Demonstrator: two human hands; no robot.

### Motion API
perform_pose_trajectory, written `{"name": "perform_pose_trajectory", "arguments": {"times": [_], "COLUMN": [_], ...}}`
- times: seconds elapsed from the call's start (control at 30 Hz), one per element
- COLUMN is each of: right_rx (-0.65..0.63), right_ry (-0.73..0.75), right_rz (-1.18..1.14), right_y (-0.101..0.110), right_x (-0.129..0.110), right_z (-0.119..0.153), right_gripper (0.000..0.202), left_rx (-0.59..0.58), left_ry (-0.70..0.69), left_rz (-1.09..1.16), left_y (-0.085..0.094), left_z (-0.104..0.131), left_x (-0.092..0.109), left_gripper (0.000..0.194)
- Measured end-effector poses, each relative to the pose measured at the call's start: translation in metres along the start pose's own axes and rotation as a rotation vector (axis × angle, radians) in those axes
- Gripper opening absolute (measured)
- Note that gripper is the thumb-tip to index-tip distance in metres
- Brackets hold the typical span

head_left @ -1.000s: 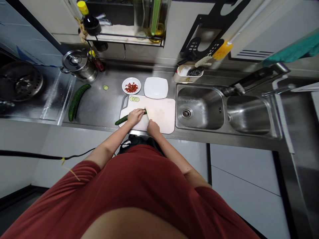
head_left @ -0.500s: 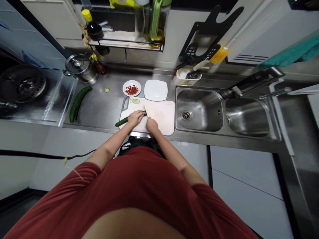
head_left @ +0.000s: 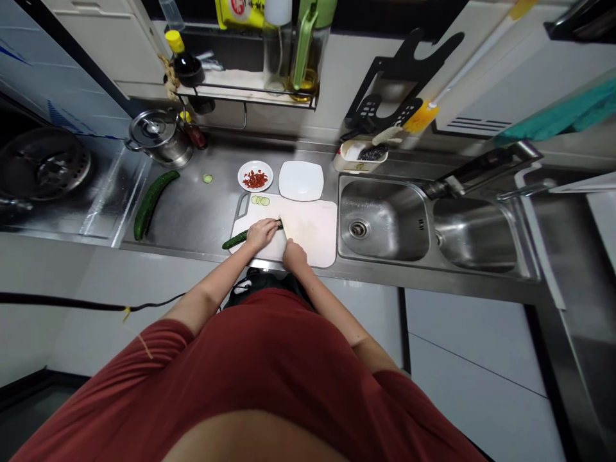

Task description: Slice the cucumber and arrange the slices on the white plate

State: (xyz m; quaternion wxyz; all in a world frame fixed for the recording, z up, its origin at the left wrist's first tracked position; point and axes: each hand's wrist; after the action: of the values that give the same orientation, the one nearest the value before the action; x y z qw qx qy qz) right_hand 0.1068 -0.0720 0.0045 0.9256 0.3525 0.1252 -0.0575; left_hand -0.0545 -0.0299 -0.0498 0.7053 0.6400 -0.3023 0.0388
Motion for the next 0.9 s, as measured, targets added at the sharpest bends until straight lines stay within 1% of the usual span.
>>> {"name": "perform_pose_trajectory", "arguments": {"times": [0.27, 0.4, 0.53, 0.9], "right_rx": [0.009, 0.013, 0.021, 0.01], "right_ry": [0.026, 0.031, 0.027, 0.008], "right_rz": [-0.026, -0.028, -0.023, -0.003], "right_y": [0.016, 0.02, 0.017, 0.0], "right_x": [-0.01, -0.012, -0.01, 0.001], "right_z": [-0.014, -0.017, -0.015, -0.002], "right_gripper": [0.027, 0.027, 0.026, 0.025], "left_rx": [-0.026, -0.027, -0.044, -0.061], "left_ry": [0.022, 0.028, 0.029, 0.062], "left_rz": [-0.008, -0.006, -0.01, -0.002], "left_y": [0.002, 0.004, 0.005, 0.005], "left_z": [0.0, 0.001, 0.001, 0.001], "left_x": [0.002, 0.004, 0.005, 0.005], "left_gripper": [0.03, 0.031, 0.031, 0.031]}}
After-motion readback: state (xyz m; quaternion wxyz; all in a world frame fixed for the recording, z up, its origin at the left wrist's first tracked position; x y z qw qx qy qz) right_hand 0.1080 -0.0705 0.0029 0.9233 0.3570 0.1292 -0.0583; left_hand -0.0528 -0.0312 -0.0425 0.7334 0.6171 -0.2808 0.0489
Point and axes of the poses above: each hand's wrist, its own z-axis away from the middle knuckle, its own y-axis out of the back of the hand, x = y × z, and after that the axes turned 15 degrees about -x, right-handed
